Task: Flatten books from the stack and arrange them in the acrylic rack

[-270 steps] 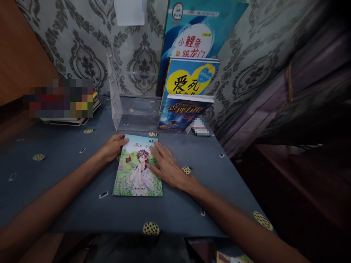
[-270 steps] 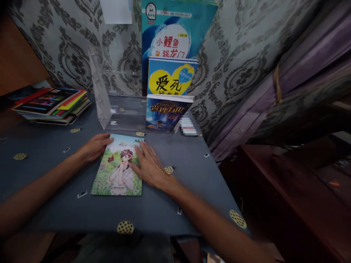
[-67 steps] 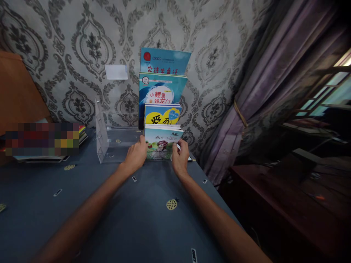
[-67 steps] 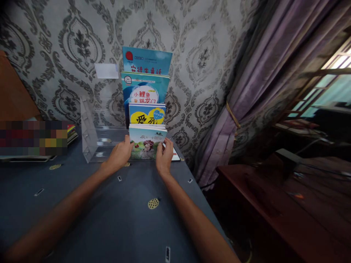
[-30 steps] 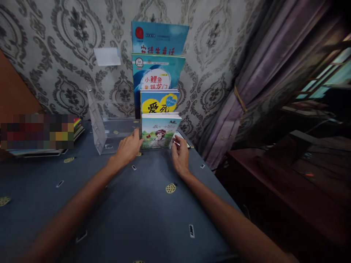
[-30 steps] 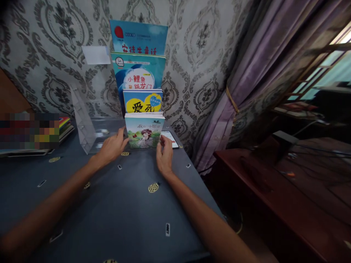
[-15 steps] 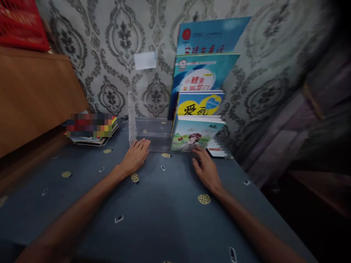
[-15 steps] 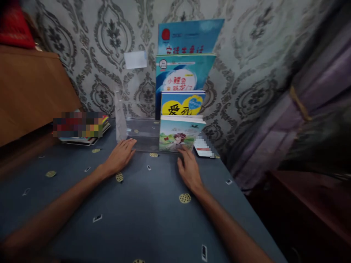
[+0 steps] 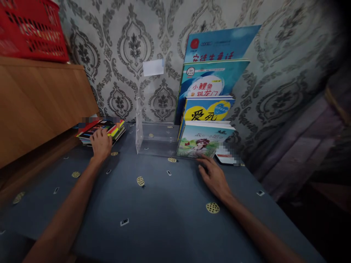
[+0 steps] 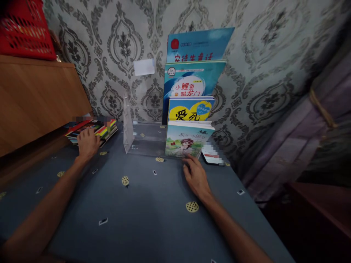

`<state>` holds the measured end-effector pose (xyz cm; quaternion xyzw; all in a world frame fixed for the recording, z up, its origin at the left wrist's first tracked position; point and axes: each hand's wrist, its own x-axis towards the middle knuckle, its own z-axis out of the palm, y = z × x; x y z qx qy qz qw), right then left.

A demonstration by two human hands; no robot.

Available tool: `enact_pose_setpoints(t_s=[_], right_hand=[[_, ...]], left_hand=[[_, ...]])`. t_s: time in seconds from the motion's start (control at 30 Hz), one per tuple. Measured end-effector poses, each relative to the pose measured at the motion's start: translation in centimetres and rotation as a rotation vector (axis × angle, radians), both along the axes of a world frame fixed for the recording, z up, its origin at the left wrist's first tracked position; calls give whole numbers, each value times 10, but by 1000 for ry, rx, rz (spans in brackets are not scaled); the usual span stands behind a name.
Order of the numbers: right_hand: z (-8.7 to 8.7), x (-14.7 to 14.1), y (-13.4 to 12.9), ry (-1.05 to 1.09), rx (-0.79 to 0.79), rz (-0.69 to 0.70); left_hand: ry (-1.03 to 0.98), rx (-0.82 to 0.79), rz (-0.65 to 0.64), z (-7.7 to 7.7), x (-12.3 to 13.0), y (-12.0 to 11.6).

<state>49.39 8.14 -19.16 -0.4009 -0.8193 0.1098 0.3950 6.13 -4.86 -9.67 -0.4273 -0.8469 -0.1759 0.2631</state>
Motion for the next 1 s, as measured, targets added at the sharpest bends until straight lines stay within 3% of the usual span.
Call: enact_pose_setpoints(t_s=[0.17, 0.37, 0.73, 1.0], right_hand=[[-1, 1, 1, 2, -8, 2], [-1, 1, 1, -37, -20, -19], [-3, -1, 1, -19, -1, -13], [-1, -3, -1, -10, -26, -21]], left_hand=[[-141, -81, 49, -2, -20, -11], [-161, -226, 65, 10, -34, -12], [-65, -508, -19, 31, -48, 2], [-20, -583, 4, 40, -59, 2]])
